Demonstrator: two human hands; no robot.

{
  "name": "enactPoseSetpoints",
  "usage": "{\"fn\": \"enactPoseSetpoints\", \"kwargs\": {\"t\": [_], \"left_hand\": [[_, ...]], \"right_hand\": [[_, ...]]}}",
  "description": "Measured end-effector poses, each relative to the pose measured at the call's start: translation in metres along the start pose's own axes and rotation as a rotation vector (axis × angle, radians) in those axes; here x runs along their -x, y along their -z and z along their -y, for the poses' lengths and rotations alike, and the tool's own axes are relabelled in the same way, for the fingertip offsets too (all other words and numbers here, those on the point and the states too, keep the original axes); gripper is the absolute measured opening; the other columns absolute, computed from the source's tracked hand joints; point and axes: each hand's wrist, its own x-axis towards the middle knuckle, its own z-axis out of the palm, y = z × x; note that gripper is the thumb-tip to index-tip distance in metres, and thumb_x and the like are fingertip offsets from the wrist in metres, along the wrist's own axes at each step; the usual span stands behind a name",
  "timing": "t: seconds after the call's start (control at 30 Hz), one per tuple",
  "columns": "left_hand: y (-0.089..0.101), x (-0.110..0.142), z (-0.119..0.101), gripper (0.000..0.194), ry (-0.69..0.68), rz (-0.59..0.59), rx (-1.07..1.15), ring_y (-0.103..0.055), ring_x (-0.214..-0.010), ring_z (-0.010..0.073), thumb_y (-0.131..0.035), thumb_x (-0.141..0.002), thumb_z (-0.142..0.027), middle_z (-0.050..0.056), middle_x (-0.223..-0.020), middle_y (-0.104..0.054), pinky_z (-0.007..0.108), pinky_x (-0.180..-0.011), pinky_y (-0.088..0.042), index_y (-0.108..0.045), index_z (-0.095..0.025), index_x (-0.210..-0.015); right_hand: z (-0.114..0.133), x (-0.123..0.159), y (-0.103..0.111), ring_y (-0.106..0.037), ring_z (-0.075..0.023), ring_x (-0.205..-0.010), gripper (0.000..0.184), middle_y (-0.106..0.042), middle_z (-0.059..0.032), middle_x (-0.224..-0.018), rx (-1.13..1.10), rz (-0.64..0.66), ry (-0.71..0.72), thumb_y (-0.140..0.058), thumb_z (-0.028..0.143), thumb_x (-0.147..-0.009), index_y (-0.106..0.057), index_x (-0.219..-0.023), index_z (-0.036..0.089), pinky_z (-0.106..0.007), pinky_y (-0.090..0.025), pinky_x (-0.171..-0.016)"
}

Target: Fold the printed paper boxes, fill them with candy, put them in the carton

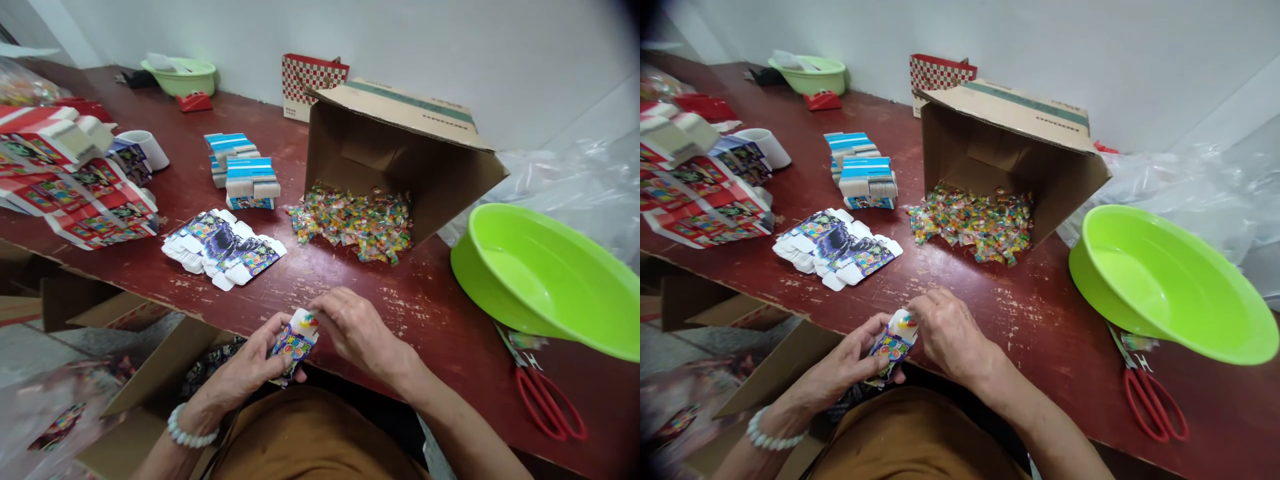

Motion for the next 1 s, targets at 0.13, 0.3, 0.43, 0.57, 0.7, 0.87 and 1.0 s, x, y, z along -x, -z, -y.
{"fn": "enactPoseSetpoints", "kwargs": {"t": [0.13, 0.3, 0.43, 0.57, 0.7, 0.87, 1.0], "left_hand": [[-0.014, -0.007, 0.006, 0.036, -0.038, -0.052, 0.069, -0.057, -0.070, 0.0128, -0.059, -0.076, -0.017, 0.000, -0.090, -0.062, 0.024, -0.062, -0.047, -0.053, -0.022, -0.111], [-0.027, -0.014, 0.007, 0.046, -0.068, -0.216, 0.090, -0.054, -0.059, 0.0120, -0.053, -0.070, -0.018, -0.002, -0.078, -0.061, 0.025, -0.057, -0.045, -0.049, -0.021, -0.115], [-0.025, -0.014, 0.003, 0.050, -0.087, -0.283, -0.033, -0.054, -0.064, 0.0129, -0.051, -0.068, -0.013, -0.004, -0.076, -0.059, 0.025, -0.060, -0.046, -0.049, -0.022, -0.117], [-0.023, -0.016, 0.003, 0.051, -0.076, -0.248, -0.006, -0.052, -0.065, 0.0130, -0.052, -0.064, -0.013, -0.003, -0.082, -0.058, 0.025, -0.056, -0.048, -0.049, -0.023, -0.114], [-0.025, -0.018, 0.006, 0.049, -0.081, -0.254, 0.080, -0.050, -0.061, 0.0126, -0.054, -0.064, -0.017, -0.003, -0.078, -0.059, 0.025, -0.052, -0.050, -0.052, -0.022, -0.112], [-0.025, -0.016, 0.005, 0.037, -0.081, -0.272, 0.157, -0.057, -0.061, 0.0130, -0.062, -0.073, -0.028, 0.000, -0.080, -0.065, 0.023, -0.051, -0.051, -0.058, -0.020, -0.109], [-0.027, -0.015, 0.004, 0.040, -0.005, -0.325, 0.305, -0.063, -0.056, 0.0160, -0.059, -0.084, -0.051, 0.005, -0.071, -0.069, 0.024, -0.048, -0.052, -0.062, -0.014, -0.098]], "right_hand": [[-0.001, -0.002, -0.003, -0.061, -0.0178, -0.077, 0.011, -0.067, -0.0062, -0.085, -0.012, 0.105, 0.051, -0.062, 0.012, -0.089, -0.071, -0.095, 0.016, -0.028, -0.049, -0.070], [0.002, -0.004, -0.014, -0.060, -0.0195, -0.076, 0.013, -0.069, -0.0082, -0.084, 0.137, -0.077, 0.004, -0.057, 0.015, -0.092, -0.070, -0.092, 0.014, -0.031, -0.048, -0.072], [0.011, 0.000, -0.023, -0.059, -0.0218, -0.076, 0.012, -0.067, -0.0095, -0.080, 0.254, -0.149, 0.025, -0.057, 0.016, -0.090, -0.068, -0.086, 0.014, -0.033, -0.046, -0.070], [0.010, 0.000, -0.017, -0.062, -0.0185, -0.075, 0.009, -0.070, -0.0072, -0.081, -0.046, -0.027, 0.048, -0.059, 0.013, -0.088, -0.068, -0.091, 0.014, -0.029, -0.047, -0.069], [-0.005, -0.003, -0.008, -0.066, -0.0126, -0.073, 0.020, -0.074, -0.0018, -0.087, -0.487, 0.054, -0.168, -0.063, 0.012, -0.087, -0.067, -0.106, 0.018, -0.023, -0.048, -0.068], [-0.016, -0.005, -0.011, -0.060, -0.0121, -0.070, 0.008, -0.067, -0.0003, -0.075, -0.456, 0.055, -0.200, -0.069, 0.015, -0.083, -0.076, -0.084, 0.019, -0.024, -0.044, -0.067], [-0.018, -0.007, -0.013, -0.059, -0.0128, -0.075, 0.011, -0.061, -0.0006, -0.078, -0.746, 0.135, -0.212, -0.066, 0.027, -0.088, -0.076, -0.085, 0.021, -0.025, -0.045, -0.070]]}}
